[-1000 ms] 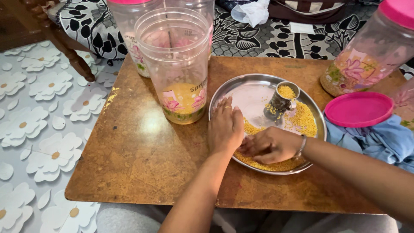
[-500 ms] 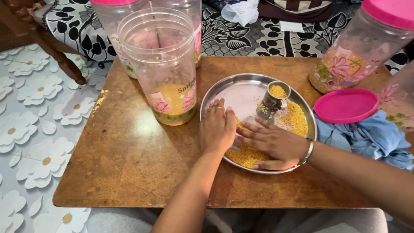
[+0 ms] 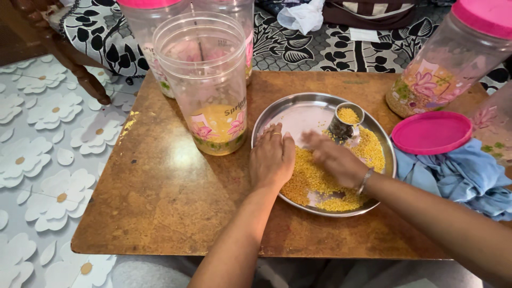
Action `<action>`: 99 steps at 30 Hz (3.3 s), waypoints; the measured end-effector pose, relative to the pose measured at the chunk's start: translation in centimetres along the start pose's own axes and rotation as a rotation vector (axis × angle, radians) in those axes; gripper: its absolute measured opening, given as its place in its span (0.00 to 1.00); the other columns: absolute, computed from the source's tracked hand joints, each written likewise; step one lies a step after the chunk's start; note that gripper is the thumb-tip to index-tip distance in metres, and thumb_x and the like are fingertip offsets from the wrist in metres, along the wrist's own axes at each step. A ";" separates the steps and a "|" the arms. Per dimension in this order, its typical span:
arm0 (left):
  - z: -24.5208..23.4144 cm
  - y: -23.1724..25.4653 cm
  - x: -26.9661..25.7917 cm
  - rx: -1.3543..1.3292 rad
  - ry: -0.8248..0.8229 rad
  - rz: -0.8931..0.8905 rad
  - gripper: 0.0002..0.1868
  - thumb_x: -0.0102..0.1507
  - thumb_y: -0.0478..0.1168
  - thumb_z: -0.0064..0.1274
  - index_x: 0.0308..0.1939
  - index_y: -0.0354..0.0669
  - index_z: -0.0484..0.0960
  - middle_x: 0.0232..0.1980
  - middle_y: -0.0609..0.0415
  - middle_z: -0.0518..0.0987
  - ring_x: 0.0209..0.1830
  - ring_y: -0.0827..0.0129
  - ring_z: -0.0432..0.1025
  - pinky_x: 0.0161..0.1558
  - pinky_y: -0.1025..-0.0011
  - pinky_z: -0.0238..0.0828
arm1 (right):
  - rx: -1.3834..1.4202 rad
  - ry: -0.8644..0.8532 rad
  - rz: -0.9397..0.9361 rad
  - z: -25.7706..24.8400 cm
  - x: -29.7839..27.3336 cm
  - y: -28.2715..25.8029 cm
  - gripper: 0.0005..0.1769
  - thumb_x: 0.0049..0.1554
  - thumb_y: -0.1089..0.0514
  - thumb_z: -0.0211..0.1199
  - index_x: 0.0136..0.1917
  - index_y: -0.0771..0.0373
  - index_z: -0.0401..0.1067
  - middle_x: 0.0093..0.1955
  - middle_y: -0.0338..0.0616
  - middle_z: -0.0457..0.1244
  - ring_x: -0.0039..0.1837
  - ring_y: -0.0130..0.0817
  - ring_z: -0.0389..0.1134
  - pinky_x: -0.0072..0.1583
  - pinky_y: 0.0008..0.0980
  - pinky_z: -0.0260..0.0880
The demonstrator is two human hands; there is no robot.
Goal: The person scoops yellow split pulses from a metal tray into a plastic container using a small metal cup, then wipes the tray with a cloth and secures the container with a pink lid.
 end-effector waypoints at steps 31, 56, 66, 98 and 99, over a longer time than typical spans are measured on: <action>10.6 1.4 -0.2 -1.063 0.129 -0.522 0.30 0.69 0.52 0.33 0.57 0.32 0.81 0.55 0.41 0.83 0.56 0.58 0.78 0.60 0.62 0.72 | 1.135 0.800 0.407 4.1 1.4 1.3 0.25 0.61 0.52 0.49 0.62 0.71 0.72 0.60 0.51 0.69 0.63 0.39 0.68 0.68 0.39 0.64; 14.7 9.0 10.3 -1.919 0.302 -0.642 0.30 0.72 0.55 0.35 0.33 0.32 0.78 0.35 0.40 0.83 0.34 0.59 0.77 0.45 0.66 0.76 | 1.750 1.164 0.153 -8.6 3.0 10.8 0.12 0.55 0.57 0.54 0.33 0.65 0.67 0.35 0.49 0.66 0.42 0.41 0.67 0.54 0.41 0.74; 18.5 7.9 11.9 -1.798 0.334 -0.653 0.29 0.71 0.54 0.35 0.36 0.29 0.78 0.37 0.43 0.82 0.38 0.60 0.78 0.44 0.65 0.75 | 1.711 1.166 0.196 -8.2 4.5 15.3 0.16 0.57 0.54 0.53 0.32 0.65 0.67 0.34 0.50 0.66 0.39 0.43 0.67 0.51 0.44 0.74; 12.8 3.8 3.9 -1.580 0.144 -0.632 0.34 0.71 0.60 0.26 0.63 0.38 0.74 0.68 0.44 0.72 0.66 0.57 0.65 0.69 0.56 0.58 | 1.618 0.783 0.364 -0.5 1.3 4.5 0.24 0.66 0.49 0.43 0.55 0.66 0.75 0.55 0.47 0.71 0.60 0.38 0.70 0.66 0.40 0.66; 12.5 3.8 3.3 -1.490 0.080 -0.667 0.35 0.69 0.61 0.25 0.67 0.42 0.71 0.73 0.46 0.70 0.72 0.55 0.61 0.72 0.52 0.54 | 1.498 0.757 0.374 -0.5 1.0 3.8 0.26 0.66 0.46 0.41 0.57 0.65 0.74 0.57 0.46 0.70 0.62 0.38 0.68 0.66 0.40 0.64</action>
Point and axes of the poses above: each hand's wrist, its own x-axis towards the middle knuckle, its own z-axis out of the palm, y = z × x, the point moved 4 cm from there along x, towards the middle knuckle
